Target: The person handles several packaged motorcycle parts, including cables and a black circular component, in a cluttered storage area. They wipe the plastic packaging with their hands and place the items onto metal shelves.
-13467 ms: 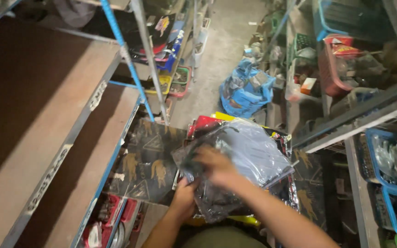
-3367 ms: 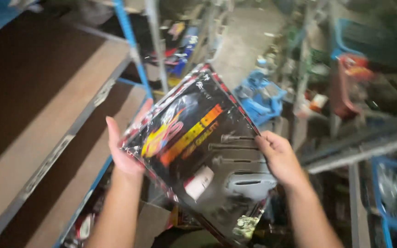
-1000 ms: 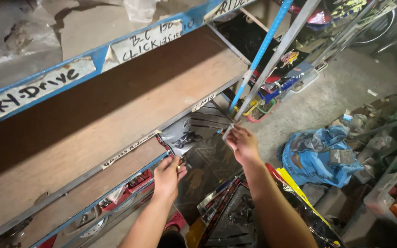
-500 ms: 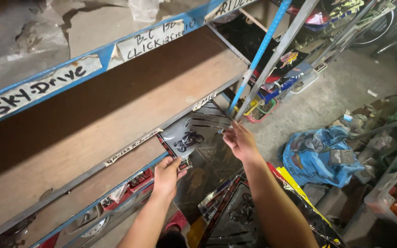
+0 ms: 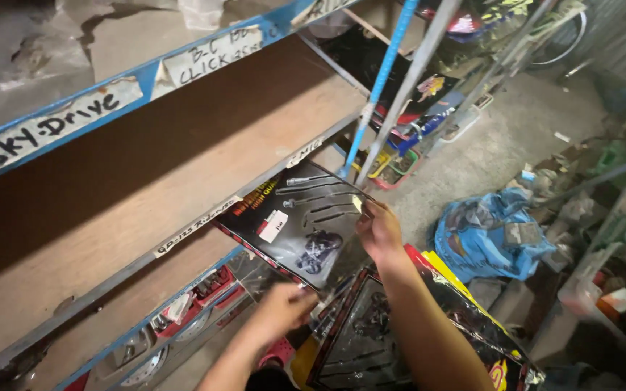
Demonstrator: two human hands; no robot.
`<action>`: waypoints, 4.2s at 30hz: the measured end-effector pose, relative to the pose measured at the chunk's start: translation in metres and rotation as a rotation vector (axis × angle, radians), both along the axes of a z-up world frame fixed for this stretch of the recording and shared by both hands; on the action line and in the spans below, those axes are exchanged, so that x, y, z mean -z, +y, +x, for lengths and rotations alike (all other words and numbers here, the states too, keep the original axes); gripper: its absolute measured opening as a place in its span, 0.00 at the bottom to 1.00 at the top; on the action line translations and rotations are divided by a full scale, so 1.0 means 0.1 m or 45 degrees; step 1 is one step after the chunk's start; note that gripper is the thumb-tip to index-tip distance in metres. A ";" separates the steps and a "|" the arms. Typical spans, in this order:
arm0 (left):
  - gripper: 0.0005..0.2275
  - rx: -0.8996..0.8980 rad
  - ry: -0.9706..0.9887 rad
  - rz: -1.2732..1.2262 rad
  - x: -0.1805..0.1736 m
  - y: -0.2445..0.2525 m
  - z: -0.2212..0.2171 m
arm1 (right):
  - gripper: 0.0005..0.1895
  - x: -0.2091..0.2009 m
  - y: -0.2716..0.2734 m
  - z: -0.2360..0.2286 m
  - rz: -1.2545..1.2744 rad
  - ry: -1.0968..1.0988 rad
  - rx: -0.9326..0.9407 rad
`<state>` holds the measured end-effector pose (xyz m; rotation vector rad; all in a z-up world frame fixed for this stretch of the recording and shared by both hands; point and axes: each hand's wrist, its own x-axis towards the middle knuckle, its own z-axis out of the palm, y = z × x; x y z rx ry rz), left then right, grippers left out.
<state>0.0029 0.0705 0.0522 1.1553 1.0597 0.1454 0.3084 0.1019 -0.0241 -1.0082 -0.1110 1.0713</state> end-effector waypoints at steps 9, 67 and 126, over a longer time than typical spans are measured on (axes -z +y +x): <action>0.05 0.150 -0.093 1.731 -1.38 -0.07 0.00 | 0.09 -1.32 -0.86 -0.23 0.287 -0.163 0.073; 0.14 -0.902 -0.522 -0.389 0.60 -0.20 -0.23 | 0.25 -0.49 0.06 -0.21 -0.214 -0.546 -0.482; 0.14 -0.527 -0.287 0.035 1.03 -0.22 0.72 | 0.20 -0.30 -0.46 -0.45 -0.345 -0.495 0.055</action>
